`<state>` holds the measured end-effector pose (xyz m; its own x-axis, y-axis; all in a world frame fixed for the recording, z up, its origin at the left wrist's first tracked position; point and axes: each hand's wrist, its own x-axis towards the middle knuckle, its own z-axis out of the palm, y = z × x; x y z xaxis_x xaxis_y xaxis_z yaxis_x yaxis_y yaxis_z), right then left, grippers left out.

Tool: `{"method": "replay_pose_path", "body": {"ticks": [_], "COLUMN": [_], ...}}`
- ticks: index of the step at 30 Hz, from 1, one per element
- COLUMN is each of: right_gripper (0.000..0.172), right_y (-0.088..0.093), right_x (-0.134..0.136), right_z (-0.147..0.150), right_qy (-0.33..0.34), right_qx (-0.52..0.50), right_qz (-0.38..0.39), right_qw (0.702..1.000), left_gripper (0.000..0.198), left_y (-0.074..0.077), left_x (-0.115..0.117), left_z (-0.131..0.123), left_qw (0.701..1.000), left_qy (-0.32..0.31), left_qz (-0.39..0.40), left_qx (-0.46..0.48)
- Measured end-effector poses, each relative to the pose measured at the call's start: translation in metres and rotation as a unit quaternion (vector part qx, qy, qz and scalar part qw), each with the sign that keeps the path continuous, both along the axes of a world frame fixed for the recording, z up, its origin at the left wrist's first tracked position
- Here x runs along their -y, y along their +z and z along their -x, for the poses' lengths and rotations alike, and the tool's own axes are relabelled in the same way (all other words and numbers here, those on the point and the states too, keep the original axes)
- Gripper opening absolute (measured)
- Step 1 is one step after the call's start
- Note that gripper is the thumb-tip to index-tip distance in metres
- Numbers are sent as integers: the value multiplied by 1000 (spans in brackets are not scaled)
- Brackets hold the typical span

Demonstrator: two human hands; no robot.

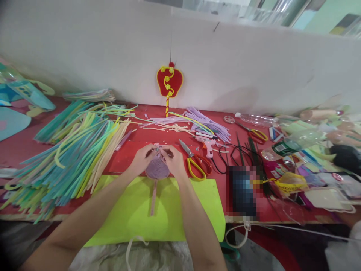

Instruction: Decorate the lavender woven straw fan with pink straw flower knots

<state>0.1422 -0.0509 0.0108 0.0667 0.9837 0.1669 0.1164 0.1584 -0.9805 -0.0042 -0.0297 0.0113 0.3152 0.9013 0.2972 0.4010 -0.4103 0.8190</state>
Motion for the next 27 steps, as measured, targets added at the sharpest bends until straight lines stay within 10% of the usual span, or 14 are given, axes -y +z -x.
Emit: {"method": "replay_pose_path", "body": {"ticks": [13, 27], "right_gripper": [29, 30], "right_y": [-2, -3], "right_x": [-4, -4], "right_z": [-3, -2], "right_qy": [19, 5], "right_qx": [-132, -135], "right_qz": [74, 98], "right_qw": [988, 986], "left_gripper": [17, 16], "left_y": [-3, -1], "left_x": [0, 6], "left_z": [0, 8], "left_qw": [1000, 971], "left_qy": [26, 89], "left_qz": [-5, -191], "left_qx": [15, -115]}}
